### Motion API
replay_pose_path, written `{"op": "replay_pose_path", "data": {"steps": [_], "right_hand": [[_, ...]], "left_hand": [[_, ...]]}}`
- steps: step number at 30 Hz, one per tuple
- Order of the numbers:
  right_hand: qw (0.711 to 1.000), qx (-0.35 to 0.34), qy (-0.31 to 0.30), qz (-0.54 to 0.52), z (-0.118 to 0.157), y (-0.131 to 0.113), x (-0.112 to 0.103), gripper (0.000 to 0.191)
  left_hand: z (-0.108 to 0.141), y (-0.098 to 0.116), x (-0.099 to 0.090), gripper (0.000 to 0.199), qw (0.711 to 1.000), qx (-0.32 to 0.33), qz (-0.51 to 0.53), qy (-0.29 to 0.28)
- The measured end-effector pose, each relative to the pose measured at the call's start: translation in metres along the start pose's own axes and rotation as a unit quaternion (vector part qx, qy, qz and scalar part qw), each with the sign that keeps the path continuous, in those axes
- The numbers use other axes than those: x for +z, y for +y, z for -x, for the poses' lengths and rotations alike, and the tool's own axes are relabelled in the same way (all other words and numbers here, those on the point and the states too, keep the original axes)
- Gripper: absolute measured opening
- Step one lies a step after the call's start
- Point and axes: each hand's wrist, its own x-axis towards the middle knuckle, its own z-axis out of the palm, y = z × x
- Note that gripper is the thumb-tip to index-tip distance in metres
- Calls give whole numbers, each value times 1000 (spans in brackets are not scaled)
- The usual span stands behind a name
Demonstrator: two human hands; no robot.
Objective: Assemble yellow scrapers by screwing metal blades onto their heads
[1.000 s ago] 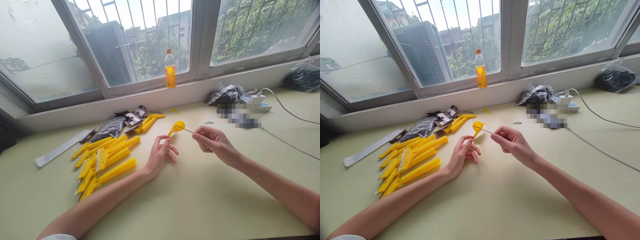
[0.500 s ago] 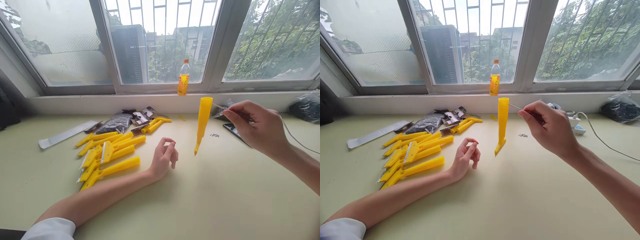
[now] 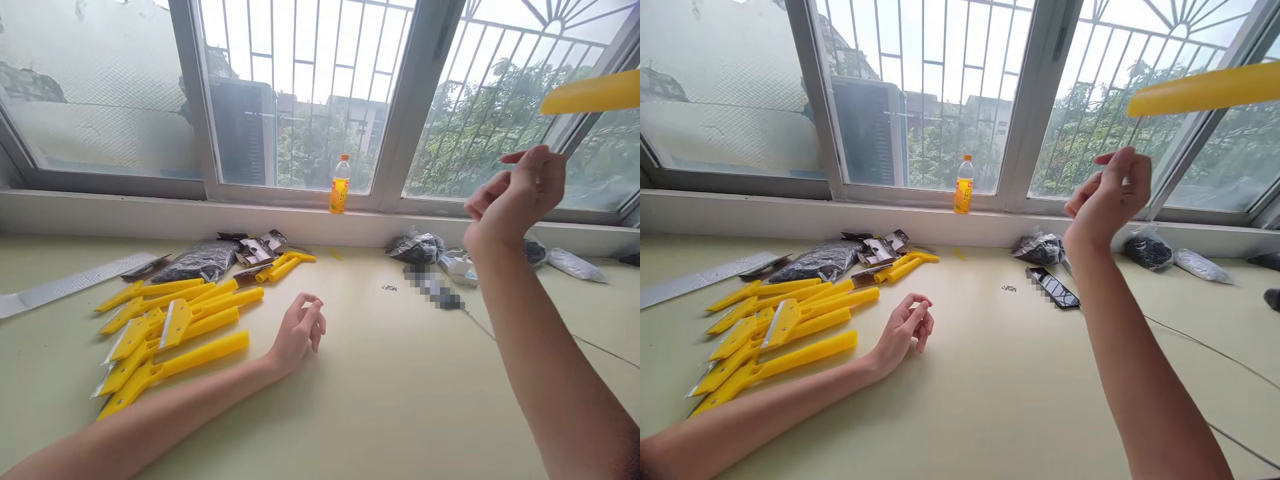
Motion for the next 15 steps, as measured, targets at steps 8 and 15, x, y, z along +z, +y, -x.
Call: {"op": "replay_pose_path", "data": {"steps": [8,15], "right_hand": [[997,45,9,-59,15,-8,10,35],[997,58,-15,-53,11,-9,0,31]], "left_hand": [[0,1,-1,27,1000,-16,-16,-1],[-1,0,-1,27,1000,-21,-22,-2]]}}
